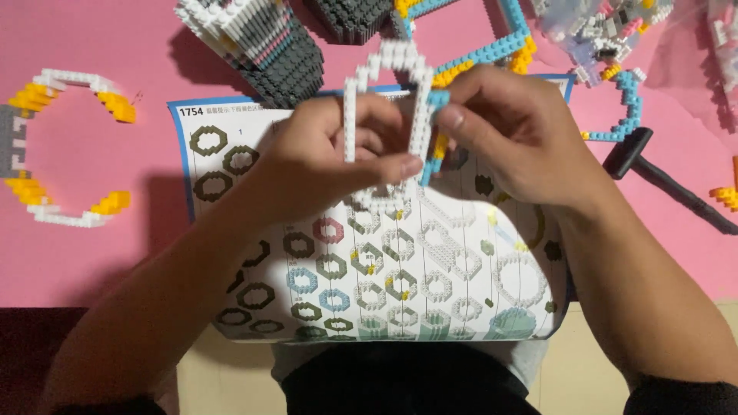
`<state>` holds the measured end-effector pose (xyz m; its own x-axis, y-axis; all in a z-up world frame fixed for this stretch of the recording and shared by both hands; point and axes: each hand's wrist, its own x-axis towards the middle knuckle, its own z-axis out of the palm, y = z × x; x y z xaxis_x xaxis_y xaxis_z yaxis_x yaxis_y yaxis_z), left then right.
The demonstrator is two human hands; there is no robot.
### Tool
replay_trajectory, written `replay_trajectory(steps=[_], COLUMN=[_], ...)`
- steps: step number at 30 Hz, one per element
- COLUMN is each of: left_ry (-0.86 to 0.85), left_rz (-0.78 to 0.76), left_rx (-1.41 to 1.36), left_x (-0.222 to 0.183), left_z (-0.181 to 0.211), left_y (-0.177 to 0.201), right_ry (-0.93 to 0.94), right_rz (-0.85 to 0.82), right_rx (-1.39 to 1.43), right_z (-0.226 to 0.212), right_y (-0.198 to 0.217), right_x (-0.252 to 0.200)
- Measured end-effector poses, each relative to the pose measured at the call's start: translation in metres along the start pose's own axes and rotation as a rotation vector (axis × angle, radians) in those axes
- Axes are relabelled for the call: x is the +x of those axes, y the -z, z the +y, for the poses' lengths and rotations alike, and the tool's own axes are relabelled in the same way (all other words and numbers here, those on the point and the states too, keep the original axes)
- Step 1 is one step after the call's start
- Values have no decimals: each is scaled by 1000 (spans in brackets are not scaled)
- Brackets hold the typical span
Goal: Assembling a 3D model from small interlocking plastic blocks by following a printed manual.
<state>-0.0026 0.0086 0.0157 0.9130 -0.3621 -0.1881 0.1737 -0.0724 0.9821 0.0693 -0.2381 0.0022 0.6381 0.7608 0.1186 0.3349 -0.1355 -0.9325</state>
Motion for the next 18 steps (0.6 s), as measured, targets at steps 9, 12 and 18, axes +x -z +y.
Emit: replay_trajectory(steps=[9,12,18], left_ry=[-9,124,243], left_rz=[102,80,40], left_rx=[51,100,170], left_x=[1,1,2], left_z=[2,10,14], left_y=[3,2,2], right_ry=[-138,-168,-200], right_rz=[-69,-90,-134], right_rx=[-113,-47,-9], right_z=[-12,-17,-17], right_y=[-11,-12,-13], right_x=[2,4,4])
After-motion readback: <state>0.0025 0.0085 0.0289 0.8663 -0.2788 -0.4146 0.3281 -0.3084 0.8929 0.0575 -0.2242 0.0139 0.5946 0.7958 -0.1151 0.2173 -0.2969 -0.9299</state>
